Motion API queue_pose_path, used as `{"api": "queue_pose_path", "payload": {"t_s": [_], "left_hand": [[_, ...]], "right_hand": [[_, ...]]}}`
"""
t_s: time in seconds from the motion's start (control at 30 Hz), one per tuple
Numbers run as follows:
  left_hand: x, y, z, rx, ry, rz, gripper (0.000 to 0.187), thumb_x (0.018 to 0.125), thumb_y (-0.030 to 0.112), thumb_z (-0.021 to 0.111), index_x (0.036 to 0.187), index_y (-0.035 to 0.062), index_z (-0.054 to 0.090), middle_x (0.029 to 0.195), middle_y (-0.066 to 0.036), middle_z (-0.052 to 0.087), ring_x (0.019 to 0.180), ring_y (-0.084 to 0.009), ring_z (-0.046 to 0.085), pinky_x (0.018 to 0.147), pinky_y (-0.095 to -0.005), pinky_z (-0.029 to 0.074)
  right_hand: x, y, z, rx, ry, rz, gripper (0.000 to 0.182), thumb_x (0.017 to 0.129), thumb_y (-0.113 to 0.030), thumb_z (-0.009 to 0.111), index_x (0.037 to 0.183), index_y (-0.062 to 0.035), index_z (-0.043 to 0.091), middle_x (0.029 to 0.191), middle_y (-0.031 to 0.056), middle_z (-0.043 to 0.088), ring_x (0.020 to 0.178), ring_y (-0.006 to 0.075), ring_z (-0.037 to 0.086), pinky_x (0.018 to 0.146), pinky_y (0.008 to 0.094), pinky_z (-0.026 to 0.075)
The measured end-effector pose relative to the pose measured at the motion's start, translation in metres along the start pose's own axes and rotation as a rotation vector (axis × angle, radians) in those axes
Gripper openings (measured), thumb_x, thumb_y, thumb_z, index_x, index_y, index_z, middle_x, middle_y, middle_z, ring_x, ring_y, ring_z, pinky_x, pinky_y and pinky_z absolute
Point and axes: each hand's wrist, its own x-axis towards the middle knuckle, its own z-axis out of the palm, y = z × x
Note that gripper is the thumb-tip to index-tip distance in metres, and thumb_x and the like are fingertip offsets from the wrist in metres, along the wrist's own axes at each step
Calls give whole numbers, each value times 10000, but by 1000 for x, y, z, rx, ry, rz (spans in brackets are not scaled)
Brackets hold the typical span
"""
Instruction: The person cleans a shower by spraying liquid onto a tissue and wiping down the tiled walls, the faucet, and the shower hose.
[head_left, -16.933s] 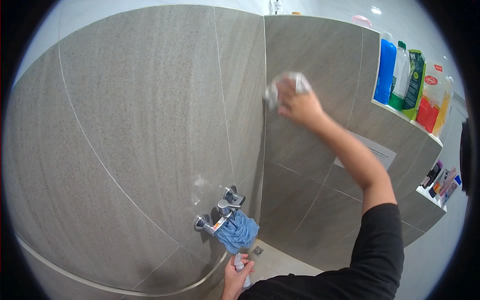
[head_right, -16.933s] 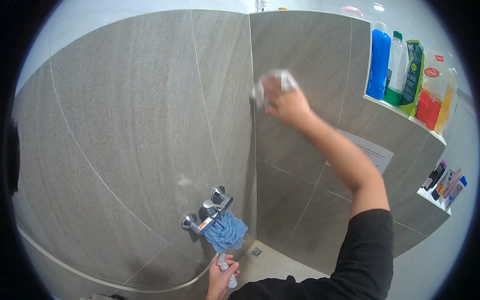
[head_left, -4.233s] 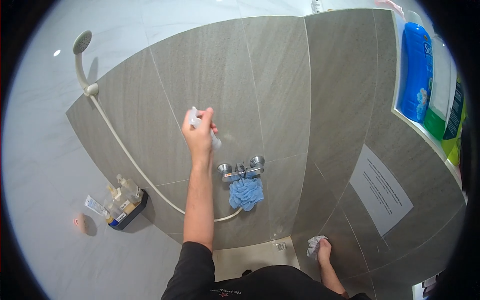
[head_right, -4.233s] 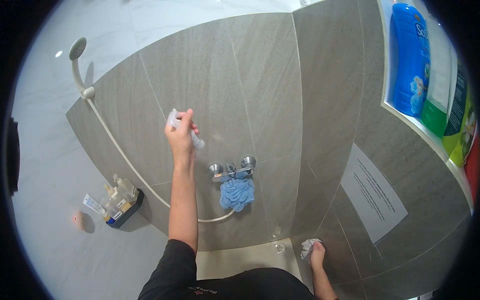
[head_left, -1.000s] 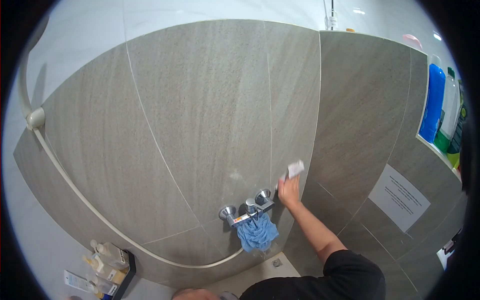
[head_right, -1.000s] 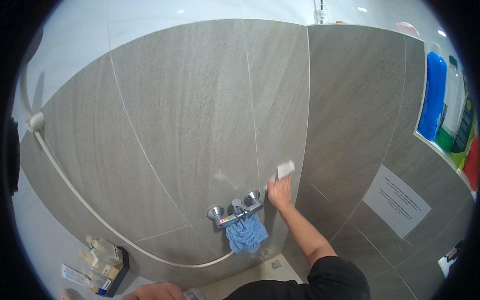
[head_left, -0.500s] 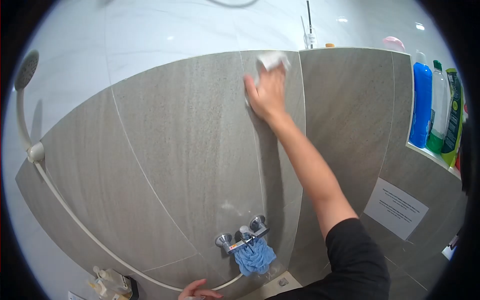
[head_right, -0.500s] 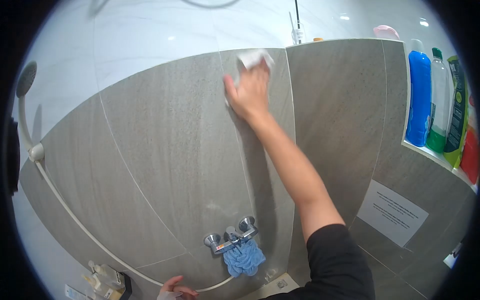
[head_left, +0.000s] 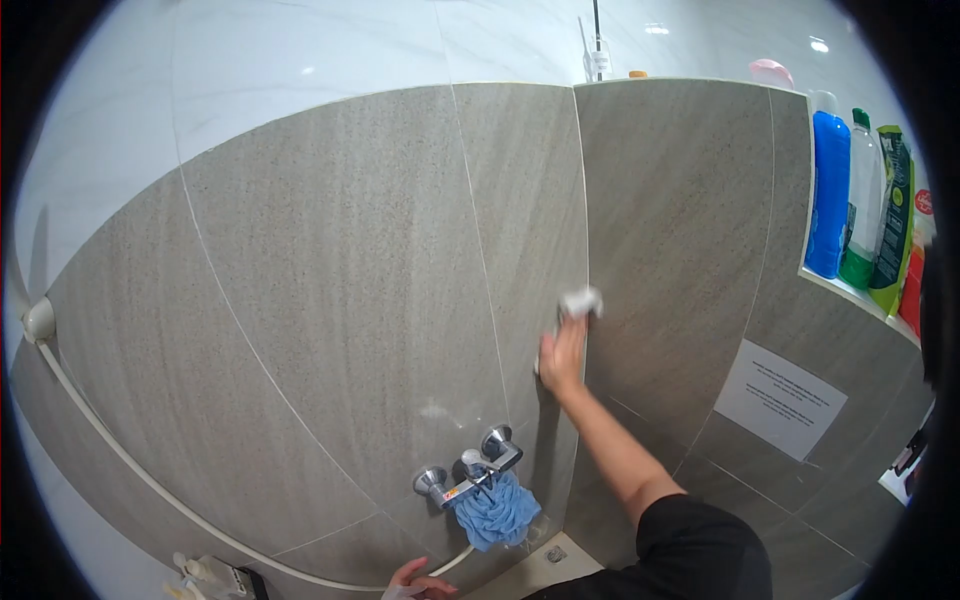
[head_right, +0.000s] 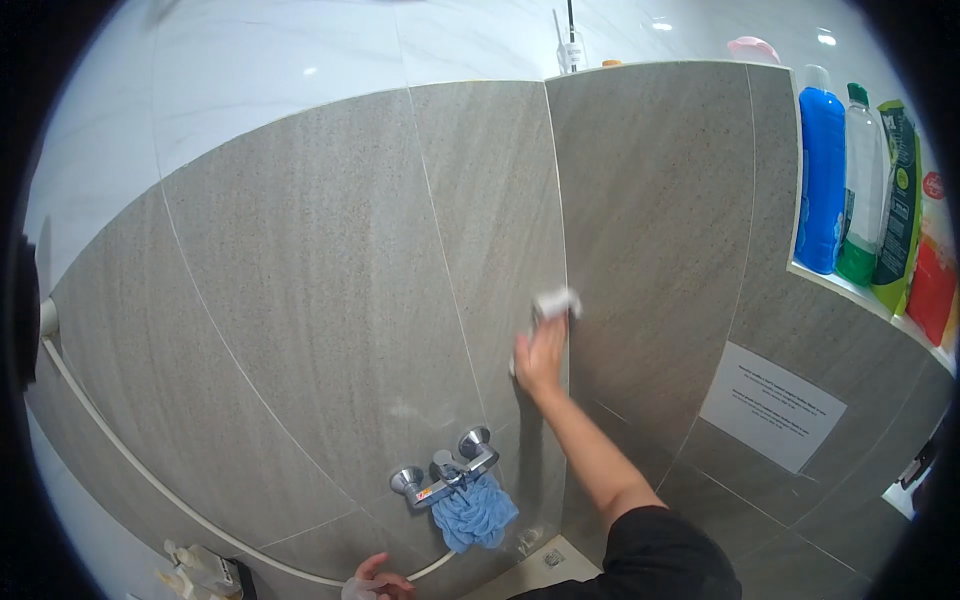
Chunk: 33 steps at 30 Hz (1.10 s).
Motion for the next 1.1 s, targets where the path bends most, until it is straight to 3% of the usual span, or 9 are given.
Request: {"api": "queue_pose_path", "payload": {"t_s": [0.03, 0.1, 0.27, 0.43, 0.57, 0.7, 0.83, 0.97, 1.1], "left_hand": [[0, -2, -5, 58, -14, 8, 469, 890, 324, 713, 1082, -92, 610, 574, -4, 542, 480, -99, 486, 718, -266, 521], [5, -8, -5, 25, -4, -14, 469, 887, 320, 718, 1085, -91, 609, 579, -5, 550, 482, -103, 494, 700, -262, 526], [3, -4, 11, -102, 39, -171, 478, 883, 316, 724, 1110, -85, 599, 594, -15, 566, 485, -111, 510, 691, -263, 527], [7, -4, 13, -164, -23, -154, 578, 887, 252, 729, 1291, -86, 490, 762, -57, 636, 507, -103, 508, 556, -273, 484], [5, 2, 15, -203, -20, -190, 622, 883, 222, 734, 1338, -93, 450, 862, -76, 660, 526, -97, 509, 511, -271, 456], [2, 6, 16, -236, -4, -211, 636, 855, 187, 754, 1334, -96, 447, 903, -83, 668, 565, -86, 505, 591, -240, 463], [3, 0, 13, -233, 5, -159, 608, 839, 167, 757, 1309, -89, 470, 906, -78, 667, 614, -75, 508, 699, -225, 467], [2, 1, 4, -195, -81, -136, 591, 846, 185, 760, 1293, -88, 486, 920, -82, 674, 645, -83, 527, 763, -243, 467], [-2, 6, 5, -174, -31, -143, 556, 866, 239, 754, 1244, -101, 528, 892, -85, 681, 671, -102, 545, 870, -299, 456]], "right_hand": [[-43, 19, 3, 40, -133, 193, 772, 940, -338, 483, 1469, 154, 212, 1523, 378, 239, 1447, 506, 194, 1206, 547, 111], [-98, 35, 3, 60, -241, 283, 725, 934, -306, 463, 1429, 177, 245, 1466, 398, 300, 1395, 529, 255, 1190, 560, 139], [-123, 38, 25, 126, -82, 304, 703, 921, -295, 468, 1397, 187, 278, 1429, 400, 337, 1347, 534, 303, 1163, 569, 172], [0, 6, -5, 83, -39, 25, 733, 917, -356, 497, 1388, 174, 311, 1427, 388, 345, 1335, 547, 321, 1162, 585, 171], [116, -38, -32, 70, 19, -182, 859, 984, -545, 378, 1471, 146, 225, 1504, 359, 284, 1433, 512, 226, 1195, 598, 94], [220, -76, -50, 17, 147, -375, 961, 967, -671, 322, 1500, 119, 194, 1539, 348, 241, 1464, 490, 172, 1209, 557, 94], [316, -118, -69, 19, 206, -427, 916, 980, -648, 329, 1510, 89, 211, 1539, 346, 242, 1460, 487, 177, 1212, 523, 118], [332, -125, -71, 78, 215, -435, 854, 997, -600, 336, 1516, 69, 223, 1540, 337, 250, 1457, 485, 185, 1210, 521, 132], [275, -109, -59, 66, 190, -425, 865, 990, -608, 337, 1519, 67, 227, 1557, 315, 235, 1468, 469, 178, 1214, 525, 126]]}}
